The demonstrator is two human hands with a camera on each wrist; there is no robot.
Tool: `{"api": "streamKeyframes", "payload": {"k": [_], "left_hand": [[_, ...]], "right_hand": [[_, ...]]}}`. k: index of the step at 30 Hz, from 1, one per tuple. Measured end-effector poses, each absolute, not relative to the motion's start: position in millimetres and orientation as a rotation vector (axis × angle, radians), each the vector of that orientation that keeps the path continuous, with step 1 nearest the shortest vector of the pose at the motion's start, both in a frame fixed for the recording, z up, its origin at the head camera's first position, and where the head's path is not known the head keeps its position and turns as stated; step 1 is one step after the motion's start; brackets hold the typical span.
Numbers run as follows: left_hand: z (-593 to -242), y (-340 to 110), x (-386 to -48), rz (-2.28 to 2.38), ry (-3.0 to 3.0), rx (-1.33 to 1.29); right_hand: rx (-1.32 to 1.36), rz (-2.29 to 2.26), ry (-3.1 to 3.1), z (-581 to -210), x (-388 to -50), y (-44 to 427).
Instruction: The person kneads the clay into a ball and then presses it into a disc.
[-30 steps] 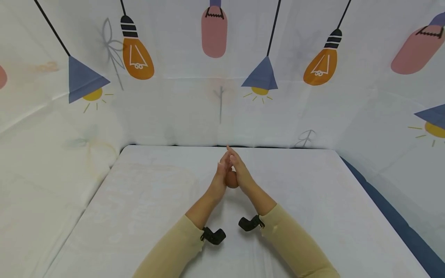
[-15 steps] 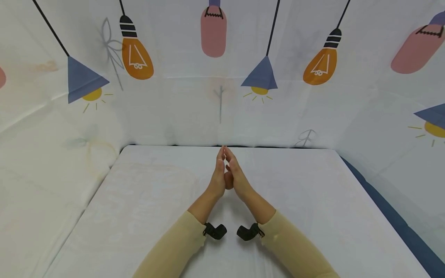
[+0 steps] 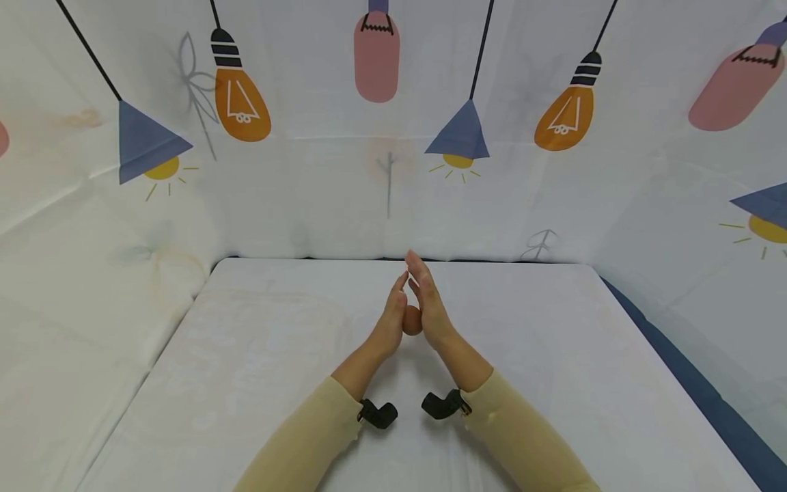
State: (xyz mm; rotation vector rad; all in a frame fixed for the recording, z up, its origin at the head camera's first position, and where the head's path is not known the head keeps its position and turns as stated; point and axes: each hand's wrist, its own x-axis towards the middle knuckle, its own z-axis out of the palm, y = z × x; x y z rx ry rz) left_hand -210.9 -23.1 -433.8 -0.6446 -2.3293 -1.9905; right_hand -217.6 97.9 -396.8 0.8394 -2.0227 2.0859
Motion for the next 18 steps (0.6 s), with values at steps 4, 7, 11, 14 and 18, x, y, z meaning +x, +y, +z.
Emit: {"api": "streamKeyframes", "payload": {"k": [4, 7, 11, 14, 18], "left_hand": [[-431, -22, -205, -2.022, -2.377, -0.673], [-430, -21, -202, -2.061, -2.386, -0.702], [-429, -20, -200, -2.095, -2.323, -0.765], [-430, -19, -199, -2.125, -2.228, -0.808], [-427, -17, -199, -2.154, -2.065, -0.847]], "right_hand": [[0.800, 2.086, -1.991, -399, -224, 100], [0.755, 2.062, -2.037, -402, -228, 102], [0.706, 1.998, -2.124, -408, -234, 105], [0.727, 2.023, -2.117, -413, -237, 107], [0.826, 2.136, -2.070, -420, -238, 106]]}}
